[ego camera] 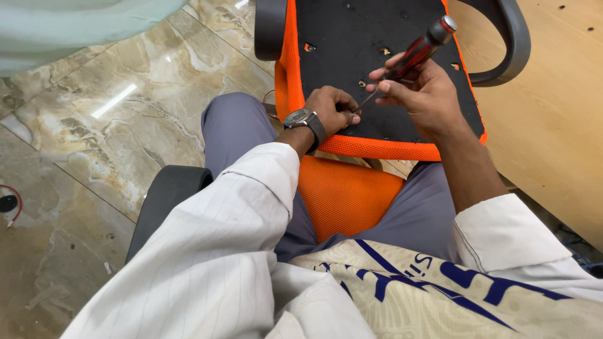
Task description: The person uses a screwdriver to tighten screws into the underside of an orange office chair seat. The hands hold the chair steady while turning the screwdriver repeatedly to secure fasteners.
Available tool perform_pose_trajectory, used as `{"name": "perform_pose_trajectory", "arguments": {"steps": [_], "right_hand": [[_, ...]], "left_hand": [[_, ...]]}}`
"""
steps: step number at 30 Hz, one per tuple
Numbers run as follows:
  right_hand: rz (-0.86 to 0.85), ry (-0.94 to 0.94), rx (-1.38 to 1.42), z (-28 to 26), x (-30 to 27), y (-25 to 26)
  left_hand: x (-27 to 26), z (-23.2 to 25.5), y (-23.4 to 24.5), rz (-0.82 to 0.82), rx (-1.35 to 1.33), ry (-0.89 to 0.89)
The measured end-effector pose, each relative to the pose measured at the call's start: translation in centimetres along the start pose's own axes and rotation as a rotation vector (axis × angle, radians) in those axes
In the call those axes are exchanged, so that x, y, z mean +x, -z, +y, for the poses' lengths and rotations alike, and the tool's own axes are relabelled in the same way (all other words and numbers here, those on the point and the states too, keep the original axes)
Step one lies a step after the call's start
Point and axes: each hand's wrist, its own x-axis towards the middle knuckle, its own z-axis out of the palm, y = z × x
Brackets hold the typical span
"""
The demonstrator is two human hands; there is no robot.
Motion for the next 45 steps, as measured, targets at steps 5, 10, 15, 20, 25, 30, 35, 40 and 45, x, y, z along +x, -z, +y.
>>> {"name": "perform_pose_trajectory", "arguments": {"steps": [5,10,15,20,25,30,35,40,45], "right_hand": [[0.129,-0.001,-0.206,0.4,0.1,-0.5],[0.05,-0.043,0.008,-0.8,-0.3,-0.5],[0.089,-0.071,0.005,-1.6,-0.3,0.0],[0.123,-0.004,-0.192,-0.3,-0.4,0.4],[0.162,0.01,-0.303,0.4,-1.1,0.8],[0.04,0.005,0.127,-1.0,-1.5,1.2],[0.085,0.022,-0.038,-1.0,-0.6,0.2],[0.246,0.084,-0.397,-0.6,-0.3,-1.3],[0.147,0.028,-0.171,-1.5,-0.3,-1.2]], "left_hand": [[-0.1,0.4,-0.5,0.047,0.064,0.016],[-0.1,0.5,-1.1,0.06,0.06,0.044],[-0.1,0.4,-0.9,0.013,0.017,0.047],[-0.1,0.9,-1.0,0.032,0.085,0.063],[-0.4,1.1,-1.4,0.075,0.069,0.027],[-0.4,1.0,-1.2,0.046,0.086,-0.018],[-0.7,1.0,-0.9,0.052,0.012,0.009],[-1.5,1.5,-0.5,0.062,0.074,0.015],[-1.4,2.4,-1.1,0.022,0.126,0.123]]}}
